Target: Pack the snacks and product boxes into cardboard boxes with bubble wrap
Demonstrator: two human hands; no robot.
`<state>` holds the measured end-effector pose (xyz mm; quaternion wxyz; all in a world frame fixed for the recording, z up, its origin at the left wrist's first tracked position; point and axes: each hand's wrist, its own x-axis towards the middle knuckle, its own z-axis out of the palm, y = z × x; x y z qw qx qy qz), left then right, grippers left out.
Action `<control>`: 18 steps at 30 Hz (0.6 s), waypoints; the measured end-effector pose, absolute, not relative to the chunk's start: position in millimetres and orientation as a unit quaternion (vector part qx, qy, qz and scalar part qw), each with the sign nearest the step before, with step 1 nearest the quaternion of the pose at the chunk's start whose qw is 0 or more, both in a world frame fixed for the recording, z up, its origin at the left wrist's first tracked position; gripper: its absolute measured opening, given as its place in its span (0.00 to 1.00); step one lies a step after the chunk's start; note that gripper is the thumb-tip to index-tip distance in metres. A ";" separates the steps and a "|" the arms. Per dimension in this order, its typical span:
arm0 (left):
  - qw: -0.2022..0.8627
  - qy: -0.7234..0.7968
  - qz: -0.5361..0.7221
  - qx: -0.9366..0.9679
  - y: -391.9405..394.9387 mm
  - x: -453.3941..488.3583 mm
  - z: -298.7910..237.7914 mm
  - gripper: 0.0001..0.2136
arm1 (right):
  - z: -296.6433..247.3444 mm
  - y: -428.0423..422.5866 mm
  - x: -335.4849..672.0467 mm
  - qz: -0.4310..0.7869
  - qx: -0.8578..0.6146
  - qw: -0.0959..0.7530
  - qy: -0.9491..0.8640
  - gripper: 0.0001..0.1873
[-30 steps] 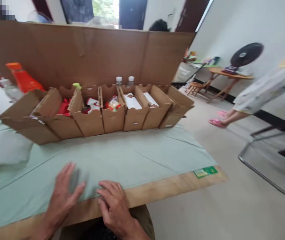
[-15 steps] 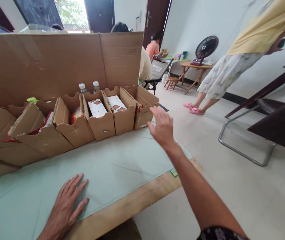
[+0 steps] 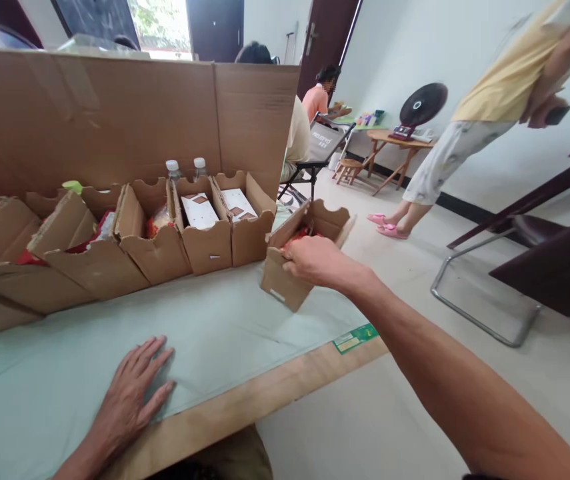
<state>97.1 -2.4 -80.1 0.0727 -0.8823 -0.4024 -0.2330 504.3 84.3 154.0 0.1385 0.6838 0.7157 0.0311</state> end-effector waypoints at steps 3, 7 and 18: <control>0.059 -0.406 -0.243 -0.879 -1.4 98.3 -82.4 0.20 | 168.0 89.2 469.6 -0.061 0.655 0.140 0.740 0.12; 0.038 -0.418 -0.253 -0.872 -1.3 100.1 -86.7 0.19 | 181.0 105.3 407.9 -0.096 0.632 0.113 0.761 0.10; -0.155 -0.497 -0.321 -0.791 -5.2 119.2 -34.7 0.24 | 165.2 76.7 426.5 -0.026 0.547 -0.534 0.644 0.12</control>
